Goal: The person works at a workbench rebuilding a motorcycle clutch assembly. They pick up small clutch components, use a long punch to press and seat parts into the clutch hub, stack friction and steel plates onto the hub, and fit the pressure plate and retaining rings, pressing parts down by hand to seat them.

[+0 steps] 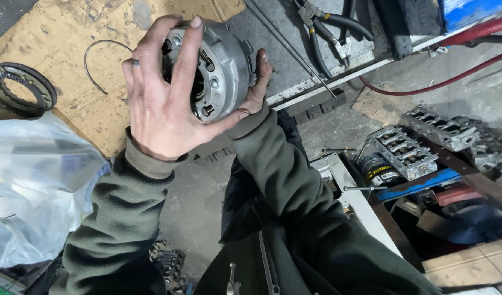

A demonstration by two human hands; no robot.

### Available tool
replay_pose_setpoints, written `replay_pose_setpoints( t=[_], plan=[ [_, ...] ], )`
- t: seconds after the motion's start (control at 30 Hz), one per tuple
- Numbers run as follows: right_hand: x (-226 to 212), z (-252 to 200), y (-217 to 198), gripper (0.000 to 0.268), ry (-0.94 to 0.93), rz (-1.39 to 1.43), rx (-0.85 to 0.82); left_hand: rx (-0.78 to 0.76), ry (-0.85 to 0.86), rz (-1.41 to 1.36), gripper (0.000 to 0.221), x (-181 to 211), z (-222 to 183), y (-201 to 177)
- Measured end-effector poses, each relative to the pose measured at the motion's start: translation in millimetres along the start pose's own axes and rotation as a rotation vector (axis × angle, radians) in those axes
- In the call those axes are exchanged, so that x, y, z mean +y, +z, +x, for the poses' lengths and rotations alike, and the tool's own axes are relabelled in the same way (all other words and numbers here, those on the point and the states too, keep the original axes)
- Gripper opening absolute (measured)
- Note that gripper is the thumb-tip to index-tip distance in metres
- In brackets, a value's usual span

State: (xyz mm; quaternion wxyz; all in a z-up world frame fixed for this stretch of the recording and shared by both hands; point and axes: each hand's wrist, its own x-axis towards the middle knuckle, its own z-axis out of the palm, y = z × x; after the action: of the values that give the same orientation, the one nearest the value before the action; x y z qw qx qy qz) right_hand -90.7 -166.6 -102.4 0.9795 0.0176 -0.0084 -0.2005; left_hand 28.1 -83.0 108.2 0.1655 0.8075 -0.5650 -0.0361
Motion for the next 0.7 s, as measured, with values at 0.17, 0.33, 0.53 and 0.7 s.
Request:
replay_pose_setpoints(
  t=[0.17, 0.33, 0.53, 0.7],
  plan=[
    [-5, 4, 24, 0.101, 0.089, 0.077, 0.098, 0.05, 0.007, -0.068, 0.125, -12, -11, 1],
    [-7, 29, 90, 0.114, 0.174, 0.28, 0.205, 0.199, -0.086, -0.373, 0.125, -17, -16, -2],
    [-9, 32, 92, 0.12, 0.251, 0.07, -0.055, 0.617, -0.433, -0.691, 0.106, -68, -109, 72],
    [-13, 30, 90, 0.127, 0.248, 0.054, 0.033, 0.989, -0.466, -0.06, 0.094, -72, -135, 109]
  ],
)
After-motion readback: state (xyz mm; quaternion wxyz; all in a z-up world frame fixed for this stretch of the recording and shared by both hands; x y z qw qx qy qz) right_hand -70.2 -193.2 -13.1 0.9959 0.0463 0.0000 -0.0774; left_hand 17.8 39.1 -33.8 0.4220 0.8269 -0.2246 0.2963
